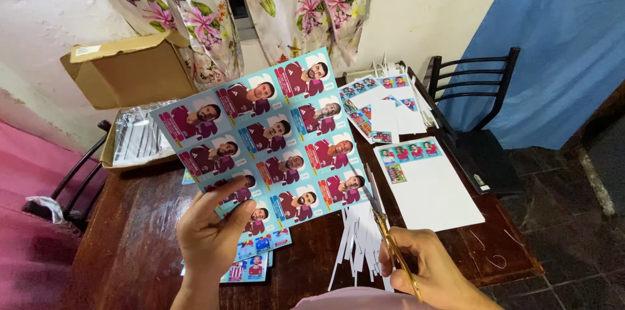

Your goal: Cutting printed sheets of cards or stickers with scissors.

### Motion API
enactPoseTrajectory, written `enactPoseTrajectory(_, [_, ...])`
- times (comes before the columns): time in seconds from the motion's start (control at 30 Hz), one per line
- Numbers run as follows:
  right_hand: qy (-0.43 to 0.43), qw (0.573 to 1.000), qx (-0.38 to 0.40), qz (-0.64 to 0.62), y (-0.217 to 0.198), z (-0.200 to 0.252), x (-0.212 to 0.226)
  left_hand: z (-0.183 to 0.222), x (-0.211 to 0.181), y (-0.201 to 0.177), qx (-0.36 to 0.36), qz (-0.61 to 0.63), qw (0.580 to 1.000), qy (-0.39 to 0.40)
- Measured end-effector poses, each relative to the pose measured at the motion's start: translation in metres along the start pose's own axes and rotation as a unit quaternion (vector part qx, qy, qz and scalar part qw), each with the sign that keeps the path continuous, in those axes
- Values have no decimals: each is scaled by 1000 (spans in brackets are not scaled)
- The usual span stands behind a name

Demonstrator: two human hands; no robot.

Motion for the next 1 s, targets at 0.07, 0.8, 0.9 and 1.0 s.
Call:
enactPoseTrajectory(0.07, [-4, 1000, -2, 3, 0, 0, 2, 0, -1, 0, 2, 7, 1000, 5])
enactPoseTrajectory(0.8, [-12, 1000, -2, -14, -1, 1, -4, 1, -2, 1, 9, 6, 1000, -9])
enactPoseTrajectory(0.9, [-15, 1000, -1, -17, 0, 2, -3, 1, -2, 2, 12, 10, 1000, -2])
enactPoseTrajectory(1.0, [-15, 1000, 0, -20, 0, 2, -5, 2, -1, 2, 10, 9, 1000, 3])
Point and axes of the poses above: each hand's wrist, its own z-axis away from the middle knuckle, its own y-axis out of the palm, x = y × z, the point moved 9 cm from there along -z, towards the middle knuckle, and after that the axes turned 13 degrees about -x, right-handed, at the moved point
